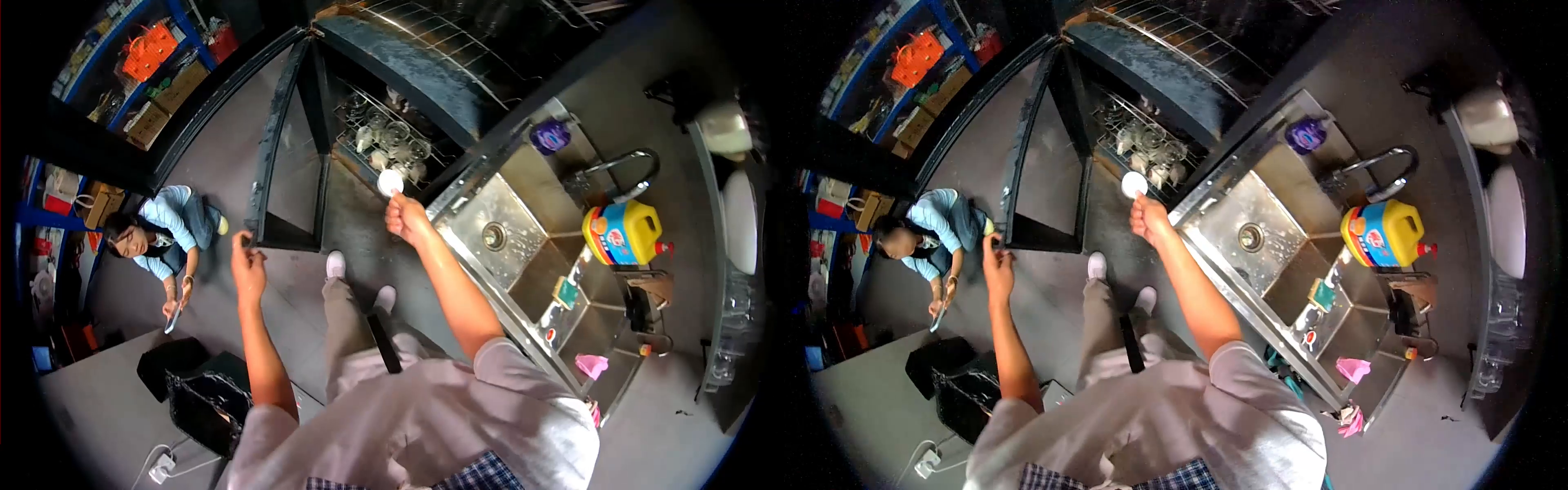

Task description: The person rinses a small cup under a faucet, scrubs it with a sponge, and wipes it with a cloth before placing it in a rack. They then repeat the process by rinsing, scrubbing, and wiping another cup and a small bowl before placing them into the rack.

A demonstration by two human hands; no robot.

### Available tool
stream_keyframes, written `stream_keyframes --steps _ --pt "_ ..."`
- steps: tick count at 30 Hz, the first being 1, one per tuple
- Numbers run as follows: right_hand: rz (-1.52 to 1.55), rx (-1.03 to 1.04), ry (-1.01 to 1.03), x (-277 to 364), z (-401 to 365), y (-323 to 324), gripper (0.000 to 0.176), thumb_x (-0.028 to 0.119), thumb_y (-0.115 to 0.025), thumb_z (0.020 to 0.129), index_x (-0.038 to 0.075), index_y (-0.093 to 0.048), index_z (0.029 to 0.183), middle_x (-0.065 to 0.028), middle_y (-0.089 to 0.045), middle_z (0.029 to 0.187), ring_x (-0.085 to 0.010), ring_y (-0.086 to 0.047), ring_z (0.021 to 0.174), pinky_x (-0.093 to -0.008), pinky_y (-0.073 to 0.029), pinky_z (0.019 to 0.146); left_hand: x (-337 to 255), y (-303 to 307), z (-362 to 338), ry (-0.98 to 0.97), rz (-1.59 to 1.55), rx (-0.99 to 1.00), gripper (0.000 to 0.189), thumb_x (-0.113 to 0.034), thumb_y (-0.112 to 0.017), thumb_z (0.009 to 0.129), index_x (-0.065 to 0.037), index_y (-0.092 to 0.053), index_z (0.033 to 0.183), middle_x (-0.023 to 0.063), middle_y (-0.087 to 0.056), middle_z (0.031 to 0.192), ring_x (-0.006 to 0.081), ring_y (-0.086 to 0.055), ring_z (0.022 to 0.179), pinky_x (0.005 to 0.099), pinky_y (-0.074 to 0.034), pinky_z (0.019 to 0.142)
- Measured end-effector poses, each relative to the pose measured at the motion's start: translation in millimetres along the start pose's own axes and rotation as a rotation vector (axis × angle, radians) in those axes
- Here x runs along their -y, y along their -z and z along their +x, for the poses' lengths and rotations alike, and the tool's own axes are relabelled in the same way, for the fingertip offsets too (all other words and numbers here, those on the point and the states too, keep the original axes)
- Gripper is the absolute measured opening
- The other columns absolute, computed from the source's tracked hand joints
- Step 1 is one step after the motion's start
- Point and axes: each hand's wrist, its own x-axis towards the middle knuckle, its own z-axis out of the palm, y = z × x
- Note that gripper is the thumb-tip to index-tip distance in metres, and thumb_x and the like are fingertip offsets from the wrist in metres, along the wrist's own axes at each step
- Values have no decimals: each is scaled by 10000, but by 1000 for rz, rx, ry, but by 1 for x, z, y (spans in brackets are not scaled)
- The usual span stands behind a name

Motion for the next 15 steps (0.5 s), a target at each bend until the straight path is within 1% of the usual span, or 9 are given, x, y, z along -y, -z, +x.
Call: stream_keyframes --steps 2,3,4,6,7,10,12,14,15 --pt "51 -146 63 11 54 -2 348 307 -419 936 153 -358 630 41 -311 529 -97 -266 410 -247 -205 368 23 17 18 -47 -42 -91 420 134 -425 742 -79 -437 1104 30 -451 639 106 -493 599 242 -399 551" --pt "11 -163 147 21 76 2 332 279 -383 943 146 -376 640 39 -318 534 -103 -269 418 -247 -212 378 26 24 25 -57 -33 -103 413 126 -423 744 -80 -438 1102 30 -449 647 103 -480 598 236 -383 541" --pt "144 -104 144 36 96 7 321 266 -370 947 134 -405 656 40 -325 532 -98 -270 427 -239 -220 390 29 31 34 -77 -27 -116 405 118 -421 746 -80 -438 1099 31 -447 655 99 -466 596 230 -366 531" --pt "221 -191 204 69 125 12 246 209 -400 905 120 -417 676 36 -332 540 -95 -288 454 -239 -247 416 54 42 49 -92 -49 -152 375 90 -428 749 -66 -434 1090 20 -447 770 71 -390 586 211 -318 509" --pt "220 -206 219 83 140 25 241 205 -399 905 115 -424 684 35 -332 540 -95 -289 452 -239 -241 412 42 44 50 -78 -3 -189 395 100 -428 741 -52 -424 1106 23 -443 824 63 -369 589 199 -303 507" --pt "210 -353 242 123 181 52 225 236 -404 919 95 -436 746 36 -321 526 -92 -291 434 -238 -227 396 55 61 59 -40 -20 -147 427 105 -425 730 -27 -407 1136 55 -451 930 79 -387 631 214 -335 540" --pt "278 -508 258 142 214 71 266 291 -416 928 98 -426 744 37 -309 509 -86 -292 405 -231 -208 377 75 76 67 -94 113 -107 438 108 -425 715 -16 -406 1134 72 -450 986 109 -413 710 230 -363 605" --pt "322 -601 302 161 240 85 238 186 -362 914 114 -371 688 25 -312 518 -97 -297 415 -241 -184 363 76 77 73 -65 28 -121 432 95 -427 699 3 -407 1120 104 -436 1046 197 -443 916 255 -376 822" --pt "308 -645 290 169 252 94 240 204 -361 916 113 -361 694 21 -304 519 -98 -321 419 -241 -167 369 75 78 75 -64 36 -110 426 90 -428 694 7 -409 1112 114 -434 1056 217 -438 953 272 -359 866"
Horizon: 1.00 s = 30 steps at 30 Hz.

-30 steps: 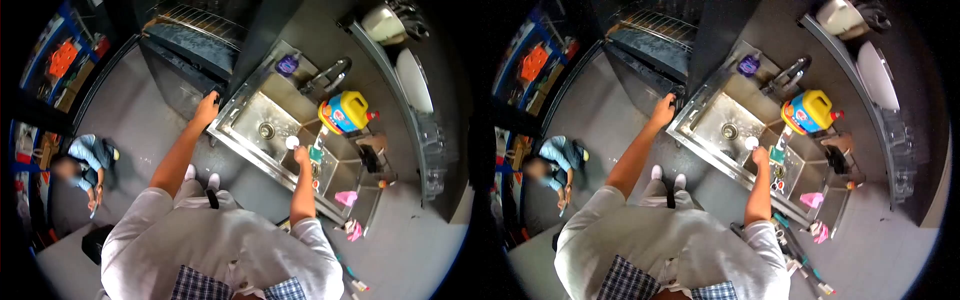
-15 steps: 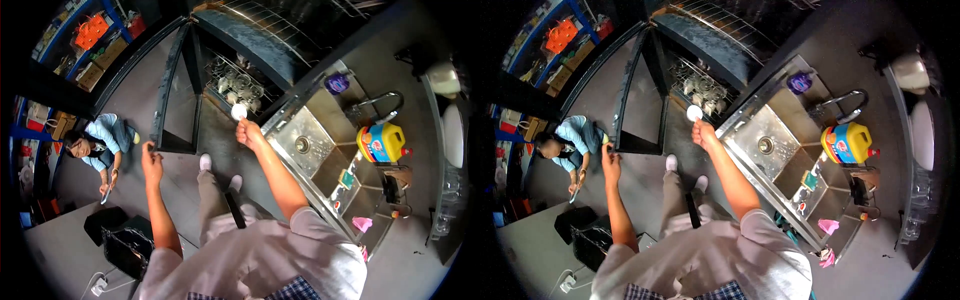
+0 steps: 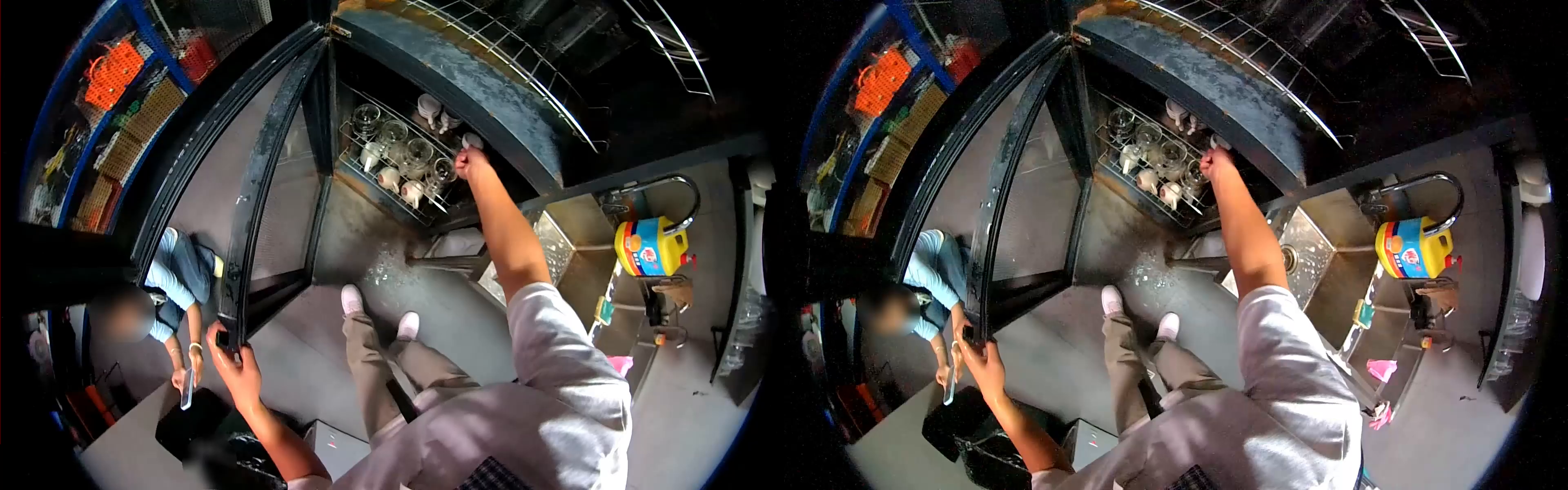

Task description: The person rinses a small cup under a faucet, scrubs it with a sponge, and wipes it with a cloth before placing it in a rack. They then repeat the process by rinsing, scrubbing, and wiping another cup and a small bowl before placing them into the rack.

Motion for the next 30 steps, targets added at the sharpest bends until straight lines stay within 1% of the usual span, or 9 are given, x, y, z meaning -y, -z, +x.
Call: stream_keyframes --steps 3,7,11,14,18,20,23,25,30 --pt "-53 -112 -29 10 17 -6 303 322 -404 932 89 -440 743 18 -336 503 -83 -325 383 -214 -181 361 1 5 4 13 31 19 416 75 -431 682 14 -412 1093 135 -434 1070 252 -432 1000 306 -328 928" --pt "-443 -28 -66 17 44 -4 218 246 -391 901 75 -465 788 8 -367 506 -107 -338 382 -254 -200 363 4 8 8 -5 72 40 416 62 -430 661 25 -413 1076 149 -435 1072 269 -428 1015 328 -300 960" --pt "-1028 -58 -257 56 206 36 322 310 -385 867 102 -485 643 18 -363 448 -98 -296 347 -262 -176 352 19 11 4 4 68 52 429 69 -422 640 27 -414 1066 156 -441 1068 283 -434 999 333 -298 960" --pt "-1378 -106 98 52 126 1 266 270 -445 822 85 -532 651 -33 -438 502 -130 -383 405 -297 -267 392 11 7 5 43 86 62 441 74 -416 650 19 -412 1087 167 -445 1089 293 -438 1013 343 -310 953" --pt "-2008 -44 872 24 47 -5 195 216 -526 761 63 -593 661 -100 -539 575 -173 -500 482 -345 -389 444 10 13 -8 100 161 101 474 68 -440 737 12 -373 1203 155 -435 1135 237 -446 1007 300 -381 869" --pt "-1909 165 1019 -3 -3 8 162 190 -567 730 52 -624 666 -134 -589 612 -194 -558 520 -368 -450 471 -14 2 -12 75 18 132 478 61 -442 789 -20 -337 1249 109 -428 1098 150 -454 848 235 -415 685" --pt "-1158 396 522 -31 -180 36 154 40 -483 776 -6 -603 862 -95 -606 648 -179 -559 511 -322 -460 441 -48 -4 -32 111 -57 299 550 59 -461 765 -70 -312 1279 36 -443 837 95 -391 669 212 -351 587" --pt "-1109 495 727 -29 -259 85 160 64 -458 764 15 -601 711 -85 -599 596 -167 -588 549 -320 -470 516 -63 -13 -47 95 23 390 609 77 -481 721 -106 -324 1280 30 -461 799 89 -419 663 205 -357 564" --pt "-909 -56 874 11 -322 279 128 95 -552 727 37 -642 796 -133 -648 780 -230 -621 746 -346 -479 681 -92 -62 -79 -90 72 535 536 76 -472 707 -83 -402 1214 17 -434 720 94 -421 630 217 -365 562"
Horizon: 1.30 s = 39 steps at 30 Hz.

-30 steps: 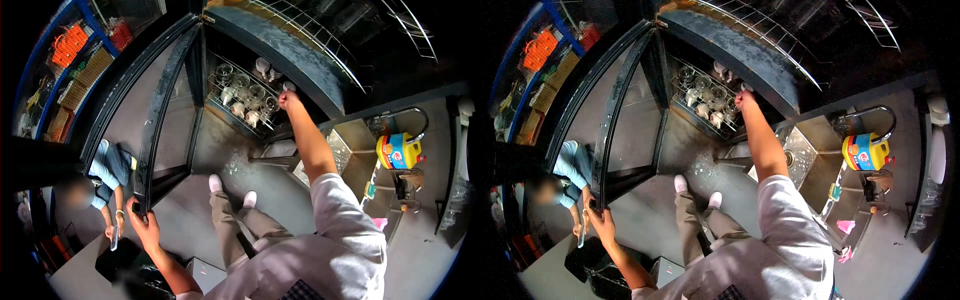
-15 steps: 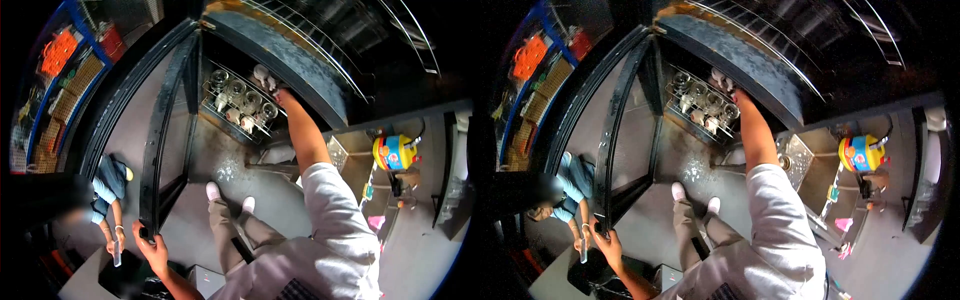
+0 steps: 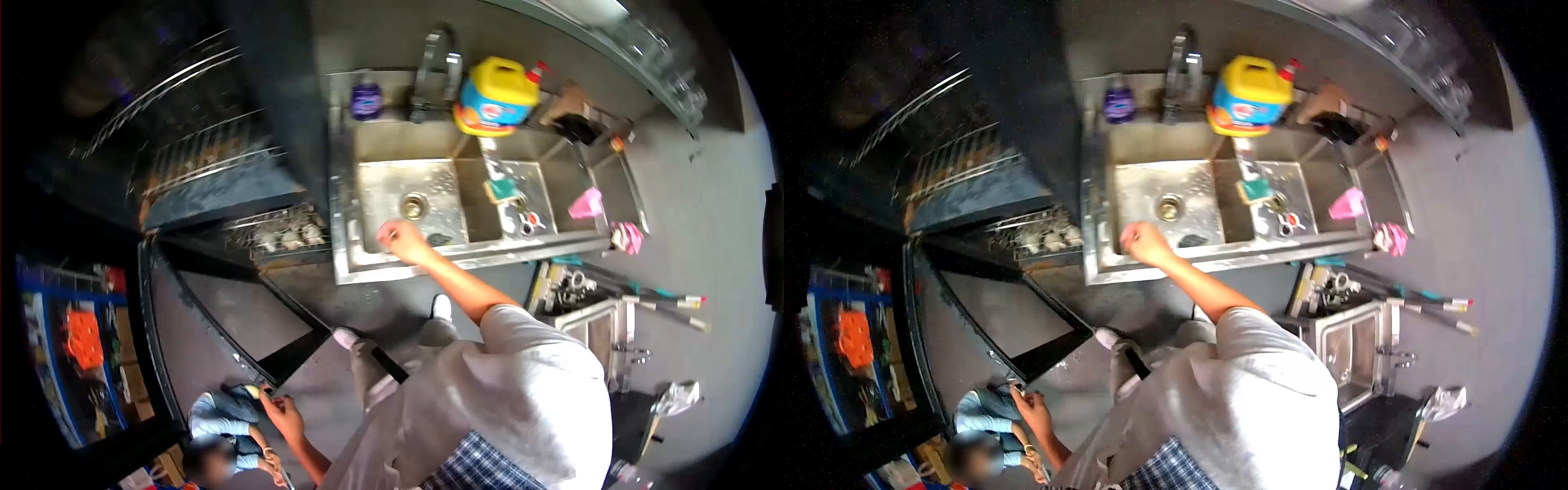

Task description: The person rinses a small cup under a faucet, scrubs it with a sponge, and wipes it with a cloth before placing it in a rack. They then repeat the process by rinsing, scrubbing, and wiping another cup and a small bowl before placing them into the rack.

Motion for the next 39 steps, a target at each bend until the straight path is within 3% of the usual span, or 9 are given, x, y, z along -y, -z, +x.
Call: stream_keyframes --steps 9,16,19,20,22,26,32,36,39 --pt "-444 -708 -247 -185 -51 348 197 91 -609 681 9 -627 858 -233 -605 888 -392 -581 886 -414 -465 797 -37 -106 9 -35 -20 -126 575 38 -513 773 -53 -324 1309 135 -445 1182 149 -520 648 273 -446 594" --pt "16 -302 -926 -347 -36 410 316 228 -642 733 -73 -616 827 -196 -654 814 -292 -649 618 -377 -528 469 -8 -125 40 237 -148 -358 510 -76 -571 811 -57 -318 1253 124 -516 1052 211 -553 764 322 -492 583" --pt "-418 -91 -792 -427 -12 381 334 232 -638 736 -73 -632 872 -197 -656 842 -301 -657 658 -383 -531 481 5 -113 41 303 -57 -476 502 -49 -557 798 -43 -313 1237 147 -527 1015 222 -558 775 316 -502 612" --pt "-295 -36 -870 -438 -1 377 339 221 -628 713 -12 -648 958 -230 -622 991 -370 -576 1005 -407 -476 830 18 -111 47 321 -78 -489 500 -63 -569 788 -42 -325 1224 146 -523 1032 220 -556 779 313 -498 614" --pt "-426 -43 -822 -444 14 369 385 243 -665 697 10 -640 1002 -203 -607 1074 -330 -580 1027 -391 -480 832 12 -102 53 429 -47 -579 435 -89 -607 746 -50 -379 1115 104 -548 929 204 -548 679 321 -475 528" --pt "-489 7 -952 -448 18 378 317 246 -612 769 78 -649 1036 -127 -616 1111 -274 -582 1053 -389 -490 818 31 -91 42 633 -104 -453 357 -35 -579 701 -100 -374 986 49 -496 653 183 -486 488 333 -406 377" --pt "-833 310 -675 -481 -14 411 237 196 -634 727 58 -675 916 -141 -654 968 -299 -636 891 -425 -510 732 37 -152 -106 723 -243 651 335 -392 -603 768 -243 -487 1045 25 -553 804 201 -516 822 388 -420 558" --pt "-965 795 -398 -493 -25 453 324 196 -617 805 66 -593 1101 -151 -611 1076 -291 -601 991 -410 -500 775 39 -170 -213 1096 -178 686 334 -328 -567 804 -230 -451 1102 45 -562 890 229 -545 835 395 -446 597" --pt "-836 633 -255 -492 -41 462 675 159 -793 600 20 -477 1180 -194 -612 1009 -333 -597 957 -428 -480 796 48 -170 -237 1254 -285 583 339 -280 -540 831 -220 -425 1144 60 -568 955 250 -566 844 401 -465 626"
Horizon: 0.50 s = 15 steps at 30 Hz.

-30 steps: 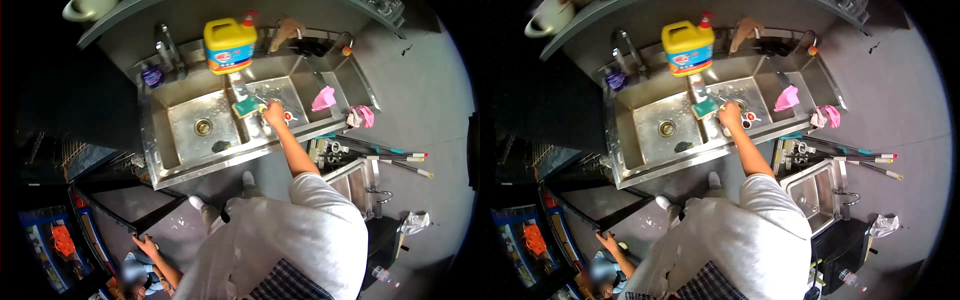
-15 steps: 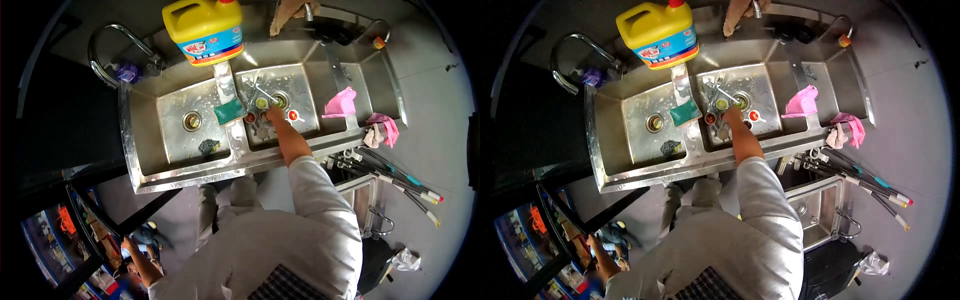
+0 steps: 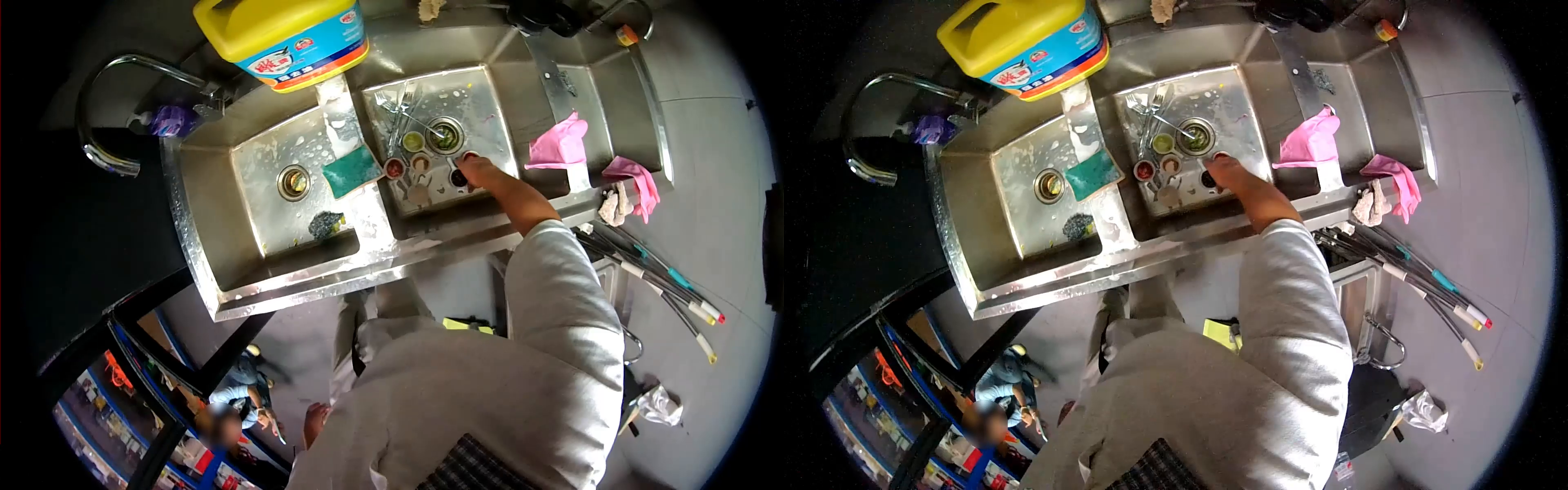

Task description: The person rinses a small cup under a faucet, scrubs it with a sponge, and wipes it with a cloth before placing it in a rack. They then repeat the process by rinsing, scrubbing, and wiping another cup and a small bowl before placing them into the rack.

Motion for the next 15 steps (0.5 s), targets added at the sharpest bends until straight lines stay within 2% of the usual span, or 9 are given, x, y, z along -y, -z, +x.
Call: stream_keyframes --steps 2,4,5,8,9,10,11,13,15 --pt "-60 -20 -55 6 12 -13 698 180 -789 616 33 -416 1188 -221 -605 1003 -344 -602 943 -435 -480 785 -8 4 14 23 -226 111 345 -247 -522 849 -214 -407 1172 70 -572 998 265 -581 850 404 -478 645" --pt "-120 -17 -81 21 12 -12 638 193 -764 648 60 -441 1182 -212 -618 996 -338 -616 923 -424 -488 780 -16 12 26 38 -382 212 353 -215 -504 867 -207 -390 1201 80 -576 1041 279 -595 857 408 -491 664" --pt "-96 -16 -110 25 13 -12 570 199 -743 667 67 -481 1156 -200 -625 993 -332 -618 927 -416 -492 779 -22 14 30 22 -368 199 358 -199 -495 876 -204 -381 1215 85 -578 1062 286 -602 860 409 -497 674" --pt "-40 23 -211 27 30 -27 372 209 -679 717 81 -595 1056 -167 -642 987 -312 -621 941 -396 -502 775 -42 -10 23 -178 93 -159 392 -195 -473 882 -218 -326 1244 81 -575 1067 280 -605 846 401 -491 653" --pt "-40 59 -252 23 45 -45 308 208 -658 728 83 -630 1008 -158 -646 985 -306 -621 947 -392 -504 775 -58 -31 15 -104 49 -316 448 -172 -474 874 -223 -268 1268 92 -572 1066 268 -614 793 387 -489 614" --pt "-38 95 -295 21 55 -54 254 208 -636 740 85 -665 961 -148 -650 983 -300 -621 952 -387 -506 774 -66 -45 13 -129 108 -345 450 -169 -476 869 -217 -270 1266 95 -572 1062 264 -616 769 384 -489 604" --pt "-37 37 -270 25 45 -47 199 205 -602 752 82 -697 875 -136 -653 984 -296 -627 934 -375 -511 766 -71 -53 11 -153 168 -376 451 -166 -478 864 -211 -273 1263 99 -572 1057 261 -618 746 381 -489 595" --pt "-31 -29 -272 24 45 -53 206 205 -631 729 77 -691 879 -139 -655 960 -301 -631 911 -385 -512 762 -86 -77 -4 -186 187 -396 478 -144 -499 841 -192 -274 1260 111 -572 1041 246 -620 665 365 -491 546" --pt "-33 -92 -229 25 41 -41 225 214 -664 701 66 -686 869 -148 -655 933 -310 -632 890 -396 -511 756 -89 -75 3 -229 238 -373 496 -129 -509 835 -187 -269 1265 112 -572 1036 245 -619 650 361 -491 524"
